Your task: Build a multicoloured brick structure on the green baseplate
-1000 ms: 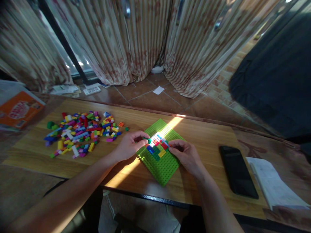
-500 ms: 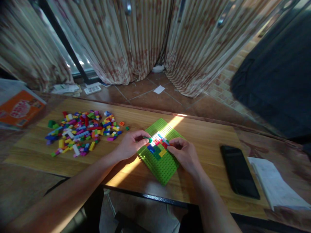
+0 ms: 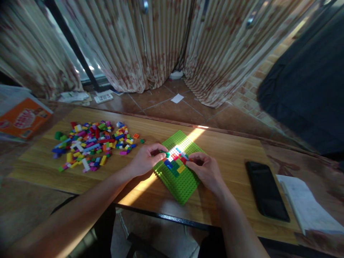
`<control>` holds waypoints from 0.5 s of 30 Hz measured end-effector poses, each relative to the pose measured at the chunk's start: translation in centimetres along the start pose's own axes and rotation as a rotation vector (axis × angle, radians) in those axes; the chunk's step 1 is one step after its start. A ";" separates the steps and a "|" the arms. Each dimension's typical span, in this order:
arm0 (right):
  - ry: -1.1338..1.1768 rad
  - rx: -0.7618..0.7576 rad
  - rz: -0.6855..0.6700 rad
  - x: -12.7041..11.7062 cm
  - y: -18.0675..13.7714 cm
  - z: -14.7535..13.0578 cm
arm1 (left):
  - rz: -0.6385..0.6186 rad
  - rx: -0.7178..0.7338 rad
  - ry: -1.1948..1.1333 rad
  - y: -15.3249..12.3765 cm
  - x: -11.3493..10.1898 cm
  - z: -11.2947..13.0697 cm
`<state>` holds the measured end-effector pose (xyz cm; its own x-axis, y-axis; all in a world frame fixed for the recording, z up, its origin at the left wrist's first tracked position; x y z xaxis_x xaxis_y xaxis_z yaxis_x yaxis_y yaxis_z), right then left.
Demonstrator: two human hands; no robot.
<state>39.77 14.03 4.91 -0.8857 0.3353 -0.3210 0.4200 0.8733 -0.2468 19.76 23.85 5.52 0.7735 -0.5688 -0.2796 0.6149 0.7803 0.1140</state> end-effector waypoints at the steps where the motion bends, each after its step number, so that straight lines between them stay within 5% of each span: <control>1: -0.001 0.001 0.007 0.0 0.0 0.0 | -0.001 0.002 0.000 0.0 0.0 0.0; 15: 0.011 0.066 0.019 0.3 -0.3 -0.7 | 0.008 0.015 0.001 0.0 0.1 -0.3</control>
<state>39.23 14.11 5.49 -0.8795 0.3559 -0.3158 0.4485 0.8418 -0.3004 19.80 23.89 5.26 0.7784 -0.5621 -0.2796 0.6109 0.7809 0.1306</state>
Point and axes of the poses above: each hand's wrist, its own y-axis towards the middle knuckle, its own x-axis out of the palm, z = x × y, the point moved 5 cm from there along y, towards the middle knuckle, and after that the axes turned 3 degrees about x, right-handed, at the moved point
